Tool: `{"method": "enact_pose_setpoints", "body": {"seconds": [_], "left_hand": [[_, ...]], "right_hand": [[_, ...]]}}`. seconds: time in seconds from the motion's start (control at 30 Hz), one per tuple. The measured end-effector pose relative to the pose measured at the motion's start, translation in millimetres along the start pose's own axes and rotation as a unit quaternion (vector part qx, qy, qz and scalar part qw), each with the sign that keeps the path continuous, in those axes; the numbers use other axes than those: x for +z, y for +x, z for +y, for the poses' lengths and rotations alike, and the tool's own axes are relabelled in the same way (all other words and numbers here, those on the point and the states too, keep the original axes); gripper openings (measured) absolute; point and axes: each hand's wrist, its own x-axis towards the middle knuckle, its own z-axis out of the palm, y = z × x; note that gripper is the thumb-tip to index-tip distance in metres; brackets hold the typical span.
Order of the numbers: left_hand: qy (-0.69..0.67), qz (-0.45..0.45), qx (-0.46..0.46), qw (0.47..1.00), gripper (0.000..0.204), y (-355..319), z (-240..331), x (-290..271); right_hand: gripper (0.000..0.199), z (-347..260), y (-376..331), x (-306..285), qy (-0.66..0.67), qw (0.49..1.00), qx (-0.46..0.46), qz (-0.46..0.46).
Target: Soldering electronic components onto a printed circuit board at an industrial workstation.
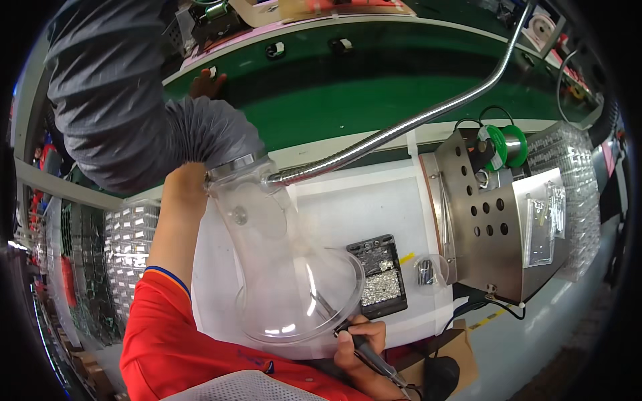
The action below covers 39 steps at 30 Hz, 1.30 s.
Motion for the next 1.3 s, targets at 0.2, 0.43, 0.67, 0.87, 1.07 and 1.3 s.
{"method": "enact_pose_setpoints", "body": {"seconds": [0.2, 0.43, 0.67, 0.87, 1.07, 1.3], "left_hand": [[-0.062, 0.037, 0.024, 0.997, 0.023, -55, 75, -53], [-0.073, -0.037, 0.127, 0.989, 0.057, -122, 79, -93], [-0.41, 0.02, -0.176, 0.895, 0.074, -235, 147, -199], [-0.461, -0.042, -0.232, 0.856, 0.031, -370, 188, -293], [-0.264, -0.044, -0.085, 0.96, 0.034, -460, 264, -254], [-0.288, -0.07, 0.083, 0.951, 0.051, -463, 251, -268]], "right_hand": [[0.027, 2, 2, 0, -0.002, 0.999, -0.049, 0.021], [0.021, 7, 2, 2, 0.043, 0.993, -0.101, 0.04], [0.014, -1, 2, 7, 0.052, 0.991, -0.105, 0.058], [0.012, -4, 1, 10, 0.072, 0.99, -0.09, 0.086], [0.011, -1, 3, 9, 0.073, 0.989, -0.098, 0.083], [0.009, -4, 4, 19, 0.076, 0.99, -0.082, 0.085]]}}
